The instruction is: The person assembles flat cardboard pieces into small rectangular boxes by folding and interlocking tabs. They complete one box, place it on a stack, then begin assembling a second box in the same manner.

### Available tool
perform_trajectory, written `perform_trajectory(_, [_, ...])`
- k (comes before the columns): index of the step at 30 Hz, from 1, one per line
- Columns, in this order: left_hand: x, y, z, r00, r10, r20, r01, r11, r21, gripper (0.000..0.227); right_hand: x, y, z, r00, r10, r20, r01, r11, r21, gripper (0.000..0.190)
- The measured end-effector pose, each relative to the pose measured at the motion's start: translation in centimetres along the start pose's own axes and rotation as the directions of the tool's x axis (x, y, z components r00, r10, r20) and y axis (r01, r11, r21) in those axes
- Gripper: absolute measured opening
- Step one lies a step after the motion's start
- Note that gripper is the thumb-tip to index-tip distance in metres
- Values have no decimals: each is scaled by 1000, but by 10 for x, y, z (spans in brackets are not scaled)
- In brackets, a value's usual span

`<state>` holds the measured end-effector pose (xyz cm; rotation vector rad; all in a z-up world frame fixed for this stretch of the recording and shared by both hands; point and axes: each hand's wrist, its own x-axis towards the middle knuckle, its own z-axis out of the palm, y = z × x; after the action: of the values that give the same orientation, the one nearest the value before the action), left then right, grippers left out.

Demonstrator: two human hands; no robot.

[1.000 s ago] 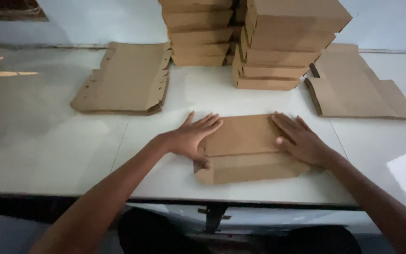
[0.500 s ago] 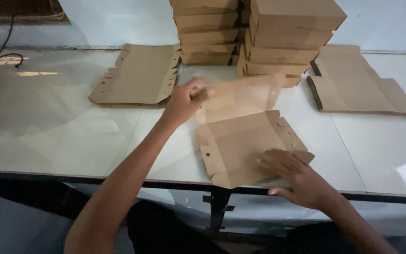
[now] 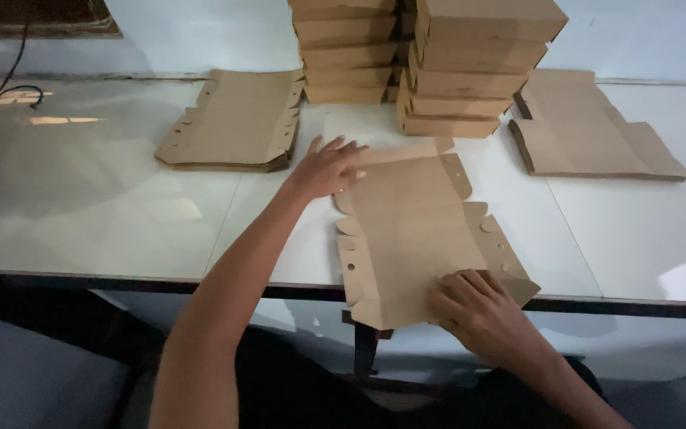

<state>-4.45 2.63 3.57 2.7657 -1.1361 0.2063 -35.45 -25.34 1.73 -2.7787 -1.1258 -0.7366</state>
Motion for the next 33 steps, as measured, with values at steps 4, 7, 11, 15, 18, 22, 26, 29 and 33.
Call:
perform_trajectory(4, [-6, 17, -34, 939, -189, 288, 226, 969, -98, 61, -5, 3, 13, 997, 62, 44, -64, 998, 26, 30])
perform_trajectory(7, [-13, 29, -42, 903, -266, 337, 344, 918, -197, 65, -10, 1, 25, 979, 164, 122, -171, 984, 46, 59])
perform_trajectory(11, [-69, 59, -52, 894, -335, 297, 369, 927, -64, 78, -3, -8, 25, 991, 111, -72, -119, 986, -118, 70])
perform_trajectory(15, [-178, 130, -55, 911, -380, -156, 357, 921, -157, 35, 2, -18, 34, 979, 190, -78, -201, 963, -180, 72])
perform_trajectory(18, [-227, 160, -22, 828, -501, -251, 359, 818, -449, 45, 17, -41, 34, 928, 373, 8, -364, 909, -204, 63])
perform_trajectory(22, [-236, 186, -5, 785, -493, -376, 284, 825, -489, 42, 29, -54, 31, 901, 435, 1, -433, 897, -92, 60])
perform_trajectory(26, [-229, 195, 22, 699, -404, -590, 196, 902, -385, 34, 23, -47, 45, 926, 368, -81, -375, 921, -102, 69])
perform_trajectory(29, [-225, 202, 20, 742, -188, -644, 41, 971, -236, 34, 22, -44, 43, 929, 361, -77, -366, 928, -65, 65])
perform_trajectory(33, [-226, 191, 26, 793, -16, -609, -50, 995, -91, 38, 24, -41, 42, 934, 346, -89, -352, 934, -65, 60])
